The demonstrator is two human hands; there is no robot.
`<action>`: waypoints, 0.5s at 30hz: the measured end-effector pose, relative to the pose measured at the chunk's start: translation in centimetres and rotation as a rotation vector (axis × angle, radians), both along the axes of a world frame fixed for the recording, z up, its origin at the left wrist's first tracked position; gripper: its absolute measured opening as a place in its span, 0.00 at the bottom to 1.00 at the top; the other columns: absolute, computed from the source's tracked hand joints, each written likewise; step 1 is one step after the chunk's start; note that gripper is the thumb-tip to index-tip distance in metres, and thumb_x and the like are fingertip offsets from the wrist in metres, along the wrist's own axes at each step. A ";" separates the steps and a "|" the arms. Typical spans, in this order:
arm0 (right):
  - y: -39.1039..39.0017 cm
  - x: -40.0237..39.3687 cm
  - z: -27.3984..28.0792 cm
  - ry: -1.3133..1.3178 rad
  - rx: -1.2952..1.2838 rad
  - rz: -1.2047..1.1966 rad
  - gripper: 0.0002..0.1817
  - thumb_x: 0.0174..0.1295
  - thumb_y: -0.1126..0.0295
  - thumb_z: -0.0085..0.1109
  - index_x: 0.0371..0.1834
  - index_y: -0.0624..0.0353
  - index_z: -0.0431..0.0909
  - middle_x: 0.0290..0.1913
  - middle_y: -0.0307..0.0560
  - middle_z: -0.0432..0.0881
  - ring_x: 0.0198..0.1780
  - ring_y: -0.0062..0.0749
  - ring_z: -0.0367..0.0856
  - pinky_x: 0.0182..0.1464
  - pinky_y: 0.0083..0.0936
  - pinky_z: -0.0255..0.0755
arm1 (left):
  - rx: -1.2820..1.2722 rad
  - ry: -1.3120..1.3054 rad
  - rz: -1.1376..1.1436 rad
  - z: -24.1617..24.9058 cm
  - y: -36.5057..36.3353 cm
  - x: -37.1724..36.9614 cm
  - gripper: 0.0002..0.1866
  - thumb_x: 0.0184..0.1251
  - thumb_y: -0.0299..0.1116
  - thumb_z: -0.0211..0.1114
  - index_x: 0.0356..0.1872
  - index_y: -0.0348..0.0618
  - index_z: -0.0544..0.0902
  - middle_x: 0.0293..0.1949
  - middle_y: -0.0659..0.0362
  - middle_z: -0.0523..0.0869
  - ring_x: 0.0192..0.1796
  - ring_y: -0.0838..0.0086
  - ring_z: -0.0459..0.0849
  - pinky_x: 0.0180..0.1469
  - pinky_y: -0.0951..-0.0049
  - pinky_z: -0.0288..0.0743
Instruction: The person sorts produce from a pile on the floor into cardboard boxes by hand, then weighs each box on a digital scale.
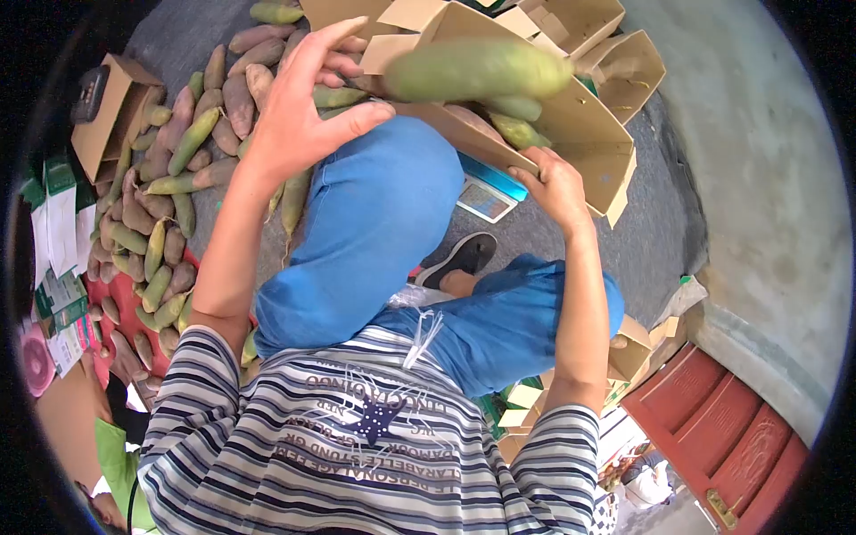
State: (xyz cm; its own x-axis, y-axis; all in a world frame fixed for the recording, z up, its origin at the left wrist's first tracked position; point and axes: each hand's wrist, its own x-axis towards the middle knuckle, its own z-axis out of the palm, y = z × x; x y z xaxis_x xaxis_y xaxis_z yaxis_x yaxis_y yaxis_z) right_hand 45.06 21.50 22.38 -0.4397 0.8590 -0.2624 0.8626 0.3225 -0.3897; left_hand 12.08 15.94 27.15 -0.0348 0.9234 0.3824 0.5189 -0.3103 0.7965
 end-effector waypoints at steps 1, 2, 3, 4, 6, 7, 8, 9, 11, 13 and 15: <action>0.0 0.1 -0.1 0.003 0.026 0.016 0.14 0.57 0.60 0.62 0.42 0.53 0.79 0.39 0.47 0.80 0.44 0.45 0.80 0.44 0.37 0.72 | 0.028 -0.008 -0.014 -0.2 0.3 0.3 0.35 0.53 0.40 0.71 0.62 0.42 0.69 0.51 0.57 0.77 0.46 0.74 0.79 0.49 0.73 0.73; 0.0 0.2 -0.2 0.006 0.050 0.032 0.14 0.57 0.60 0.62 0.43 0.53 0.79 0.39 0.48 0.80 0.43 0.46 0.80 0.44 0.37 0.72 | -0.022 -0.057 -0.013 -0.8 0.2 0.4 0.33 0.55 0.39 0.70 0.62 0.42 0.70 0.51 0.57 0.77 0.45 0.75 0.79 0.48 0.74 0.73; -0.1 0.3 -0.3 0.008 0.073 0.049 0.14 0.57 0.59 0.62 0.43 0.53 0.79 0.38 0.48 0.80 0.43 0.47 0.80 0.44 0.38 0.72 | -0.073 -0.105 -0.010 -2.0 -0.3 -0.1 0.31 0.57 0.39 0.69 0.62 0.43 0.70 0.50 0.57 0.78 0.45 0.76 0.79 0.47 0.75 0.73; 0.0 0.3 -0.3 0.018 0.070 0.042 0.14 0.57 0.59 0.62 0.43 0.53 0.79 0.38 0.48 0.80 0.43 0.47 0.80 0.44 0.38 0.72 | -0.124 -0.152 -0.006 -3.2 -0.9 -0.7 0.29 0.60 0.38 0.67 0.62 0.43 0.70 0.49 0.57 0.78 0.44 0.77 0.79 0.47 0.76 0.73; 0.0 0.4 -0.2 0.037 0.064 0.029 0.14 0.57 0.59 0.62 0.43 0.53 0.79 0.39 0.49 0.80 0.44 0.47 0.80 0.45 0.39 0.72 | -0.380 -0.184 0.059 -6.4 -2.5 -2.3 0.24 0.65 0.36 0.63 0.61 0.41 0.70 0.46 0.57 0.80 0.43 0.79 0.79 0.46 0.78 0.73; 0.1 0.5 -0.3 0.016 0.054 0.037 0.15 0.57 0.58 0.62 0.43 0.53 0.79 0.39 0.49 0.80 0.44 0.47 0.80 0.45 0.39 0.72 | -0.524 -0.077 0.089 -7.6 -3.4 -3.0 0.24 0.65 0.36 0.62 0.60 0.40 0.70 0.46 0.56 0.81 0.45 0.77 0.80 0.47 0.77 0.74; 0.1 0.6 -0.3 -0.005 0.044 0.047 0.15 0.57 0.58 0.62 0.44 0.53 0.79 0.39 0.49 0.81 0.44 0.47 0.80 0.45 0.39 0.72 | -0.665 0.032 0.122 -9.1 -4.3 -4.0 0.24 0.66 0.35 0.62 0.60 0.38 0.70 0.46 0.56 0.81 0.47 0.76 0.80 0.49 0.76 0.74; 0.2 0.6 -0.4 -0.025 0.035 0.056 0.16 0.57 0.58 0.62 0.45 0.53 0.79 0.39 0.50 0.81 0.45 0.47 0.80 0.46 0.39 0.72 | -0.632 0.006 0.109 -13.1 -5.9 -5.6 0.24 0.63 0.38 0.64 0.56 0.37 0.72 0.41 0.51 0.82 0.41 0.71 0.81 0.45 0.72 0.75; 0.0 0.4 0.0 -0.015 0.018 0.029 0.18 0.58 0.55 0.60 0.46 0.54 0.78 0.41 0.50 0.80 0.46 0.47 0.79 0.47 0.39 0.72 | -0.614 0.059 0.054 -18.8 -9.0 -7.9 0.23 0.61 0.41 0.66 0.52 0.36 0.75 0.37 0.47 0.82 0.36 0.64 0.82 0.42 0.67 0.75; -0.2 0.3 0.3 -0.013 0.068 0.025 0.20 0.59 0.53 0.58 0.46 0.55 0.78 0.42 0.51 0.80 0.47 0.47 0.79 0.48 0.39 0.72 | -0.718 0.067 0.033 -21.9 -12.2 -9.2 0.22 0.61 0.40 0.64 0.52 0.36 0.75 0.39 0.46 0.83 0.39 0.60 0.83 0.44 0.66 0.75; -0.4 0.4 0.4 -0.021 0.184 0.045 0.21 0.61 0.50 0.56 0.47 0.57 0.78 0.44 0.52 0.80 0.49 0.48 0.78 0.49 0.39 0.72 | -0.902 -0.075 0.077 -25.8 -14.9 -10.2 0.21 0.61 0.39 0.63 0.52 0.36 0.75 0.40 0.45 0.83 0.43 0.58 0.83 0.47 0.64 0.74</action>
State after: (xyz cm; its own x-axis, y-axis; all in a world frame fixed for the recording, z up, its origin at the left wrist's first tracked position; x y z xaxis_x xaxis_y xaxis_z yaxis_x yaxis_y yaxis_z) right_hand 45.50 21.12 22.75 -0.4750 0.8728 -0.1123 0.8529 0.4252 -0.3029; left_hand 1.85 1.00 1.30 -0.1043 0.8651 -0.4907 0.4493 0.4811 0.7527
